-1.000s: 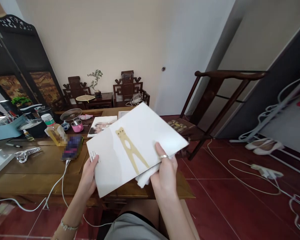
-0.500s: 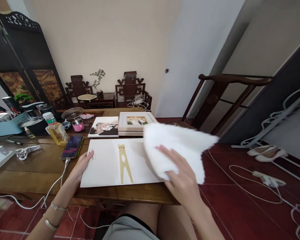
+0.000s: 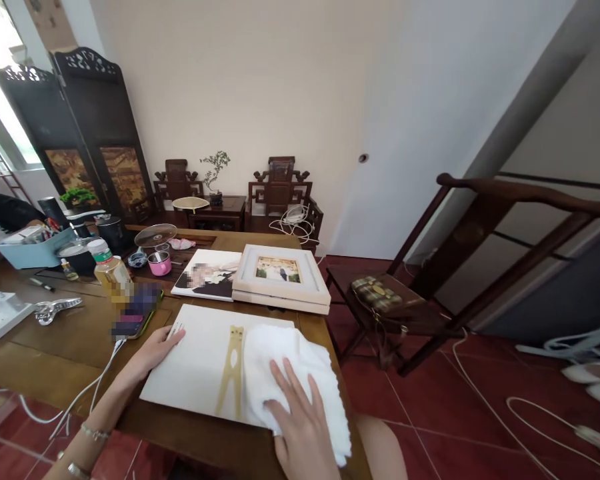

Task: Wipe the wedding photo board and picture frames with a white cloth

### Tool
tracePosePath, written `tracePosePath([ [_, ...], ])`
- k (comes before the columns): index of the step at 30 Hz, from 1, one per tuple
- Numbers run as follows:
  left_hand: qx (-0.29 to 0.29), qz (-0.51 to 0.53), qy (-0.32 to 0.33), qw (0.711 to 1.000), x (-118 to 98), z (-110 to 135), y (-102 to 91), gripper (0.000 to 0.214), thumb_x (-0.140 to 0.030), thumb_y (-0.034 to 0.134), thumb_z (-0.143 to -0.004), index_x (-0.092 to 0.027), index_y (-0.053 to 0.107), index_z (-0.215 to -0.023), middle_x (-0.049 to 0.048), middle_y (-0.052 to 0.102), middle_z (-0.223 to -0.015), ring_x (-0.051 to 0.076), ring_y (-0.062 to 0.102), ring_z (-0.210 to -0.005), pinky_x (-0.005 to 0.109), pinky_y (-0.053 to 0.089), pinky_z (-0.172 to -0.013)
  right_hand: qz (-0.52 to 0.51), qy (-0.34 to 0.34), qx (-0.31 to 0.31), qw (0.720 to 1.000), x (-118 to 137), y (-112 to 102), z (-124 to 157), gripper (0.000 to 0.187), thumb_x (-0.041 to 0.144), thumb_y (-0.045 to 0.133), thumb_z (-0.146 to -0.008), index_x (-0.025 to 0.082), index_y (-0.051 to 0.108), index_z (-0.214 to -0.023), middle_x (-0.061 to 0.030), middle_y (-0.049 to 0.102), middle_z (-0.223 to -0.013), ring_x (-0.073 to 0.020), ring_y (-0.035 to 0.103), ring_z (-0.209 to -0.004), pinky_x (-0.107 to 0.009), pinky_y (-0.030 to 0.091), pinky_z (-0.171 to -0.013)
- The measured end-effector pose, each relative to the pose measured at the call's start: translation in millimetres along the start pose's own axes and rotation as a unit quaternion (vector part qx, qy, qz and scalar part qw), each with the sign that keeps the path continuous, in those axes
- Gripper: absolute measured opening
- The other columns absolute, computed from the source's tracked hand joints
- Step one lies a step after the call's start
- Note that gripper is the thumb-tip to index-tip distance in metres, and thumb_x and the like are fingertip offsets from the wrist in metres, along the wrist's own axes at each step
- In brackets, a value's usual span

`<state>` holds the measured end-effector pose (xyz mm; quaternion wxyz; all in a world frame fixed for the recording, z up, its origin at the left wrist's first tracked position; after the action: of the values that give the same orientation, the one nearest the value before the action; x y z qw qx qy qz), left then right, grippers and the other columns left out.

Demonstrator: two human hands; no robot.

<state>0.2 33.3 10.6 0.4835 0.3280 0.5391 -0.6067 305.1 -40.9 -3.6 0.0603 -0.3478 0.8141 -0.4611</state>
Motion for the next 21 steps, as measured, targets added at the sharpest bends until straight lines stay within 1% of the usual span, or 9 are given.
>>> tracePosePath([
  [1, -0.016, -0.069, 0.008, 0.997, -2.3, 0.7, -1.1, 0.057, -0.059, 0.061, -0.069, -0.009, 0.064, -0.097, 0.0136, 0.070, -0.095, 0.030, 0.065, -0.089, 0.034, 0.048, -0.073, -0.007, 0.014, -0.007, 1.000, -0.1, 2.5, -0.5, 0.038, -0.002, 0.040, -0.054, 0.021, 0.060, -0.078, -0.0074, 0.042, -0.144, -0.0282, 0.024, -0.138, -0.055, 0.022, -0.109],
  [3, -0.068, -0.180, 0.030, 0.981, -6.4, 4.2, -0.1, 0.057, -0.057, 0.064, -0.066, -0.011, 0.063, -0.100, 0.0129, 0.069, -0.099, 0.031, 0.064, -0.093, 0.035, 0.047, -0.078, -0.017, 0.031, -0.022, 0.999, 0.0, 8.3, -0.9, 0.036, 0.001, 0.042, -0.054, 0.022, 0.061, -0.076, -0.0062, 0.044, -0.143, -0.0280, 0.025, -0.138, -0.052, 0.021, -0.110],
  [5, -0.111, -0.251, 0.039, 0.961, -8.2, 9.8, 6.2, 0.061, -0.055, 0.066, -0.064, -0.011, 0.060, -0.107, 0.0136, 0.067, -0.105, 0.031, 0.062, -0.099, 0.036, 0.046, -0.084, -0.029, 0.037, -0.043, 0.998, -0.1, 13.9, -0.6, 0.033, 0.003, 0.045, -0.054, 0.024, 0.061, -0.075, -0.0046, 0.048, -0.140, -0.0279, 0.029, -0.136, -0.051, 0.018, -0.111],
  [7, -0.157, -0.302, 0.040, 0.939, -8.5, 15.8, 14.1, 0.068, -0.058, 0.063, -0.066, -0.009, 0.056, -0.112, 0.0161, 0.065, -0.109, 0.032, 0.060, -0.103, 0.037, 0.045, -0.088, -0.041, 0.038, -0.070, 0.996, 0.1, 17.7, 0.1, 0.031, 0.005, 0.048, -0.055, 0.025, 0.062, -0.074, -0.0040, 0.052, -0.136, -0.0291, 0.034, -0.134, -0.052, 0.017, -0.111],
  [9, -0.179, -0.327, 0.043, 0.927, -8.3, 20.6, 21.7, 0.074, -0.063, 0.057, -0.070, -0.008, 0.051, -0.118, 0.0179, 0.062, -0.114, 0.032, 0.058, -0.107, 0.039, 0.043, -0.092, -0.044, 0.034, -0.095, 0.994, 1.2, 19.1, 0.5, 0.027, 0.007, 0.050, -0.057, 0.025, 0.062, -0.072, -0.0045, 0.055, -0.133, -0.0313, 0.040, -0.130, -0.055, 0.019, -0.109],
  [11, -0.188, -0.341, 0.034, 0.920, -7.7, 23.7, 26.4, 0.079, -0.066, 0.052, -0.073, -0.006, 0.046, -0.124, 0.0207, 0.058, -0.121, 0.033, 0.055, -0.113, 0.040, 0.041, -0.096, -0.036, 0.029, -0.111, 0.993, 2.9, 18.4, 0.4, 0.022, 0.009, 0.051, -0.062, 0.026, 0.061, -0.071, -0.0051, 0.058, -0.130, -0.0331, 0.044, -0.126, -0.057, 0.023, -0.106],
  [15, -0.205, -0.352, 0.015, 0.913, -6.7, 26.9, 28.2, 0.083, -0.067, 0.048, -0.075, -0.006, 0.041, -0.131, 0.0211, 0.052, -0.131, 0.034, 0.051, -0.119, 0.041, 0.039, -0.100, -0.003, -0.003, -0.111, 0.994, 5.2, 15.3, 1.0, 0.012, 0.018, 0.054, -0.071, 0.027, 0.061, -0.068, -0.0048, 0.062, -0.124, -0.0364, 0.046, -0.124, -0.061, 0.027, -0.100],
  [18, -0.211, -0.349, -0.005, 0.913, -4.7, 28.5, 27.8, 0.086, -0.068, 0.048, -0.075, -0.006, 0.040, -0.133, 0.0205, 0.051, -0.133, 0.034, 0.051, -0.119, 0.041, 0.038, -0.100, -0.003, -0.028, -0.100, 0.995, 2.4, 16.5, 3.9, 0.012, 0.024, 0.052, -0.075, 0.027, 0.061, -0.068, -0.0055, 0.062, -0.123, -0.0371, 0.048, -0.121, -0.062, 0.026, -0.099],
  [21, -0.216, -0.337, -0.002, 0.916, -4.4, 30.5, 28.7, 0.084, -0.068, 0.050, -0.074, -0.007, 0.044, -0.131, 0.0193, 0.053, -0.131, 0.034, 0.053, -0.118, 0.040, 0.039, -0.100, -0.020, -0.033, -0.099, 0.994, -3.7, 22.6, 8.0, 0.018, 0.029, 0.046, -0.079, 0.028, 0.062, -0.071, -0.0053, 0.064, -0.121, -0.0360, 0.052, -0.116, -0.061, 0.022, -0.101],
])
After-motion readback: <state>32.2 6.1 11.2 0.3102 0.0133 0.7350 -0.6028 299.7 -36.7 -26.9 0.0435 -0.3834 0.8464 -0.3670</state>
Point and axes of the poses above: each hand's wrist, its own z-axis away from the middle knuckle, its own y-axis out of the palm, x = y × z, the point moved 3 cm from there along -z, towards the middle knuckle
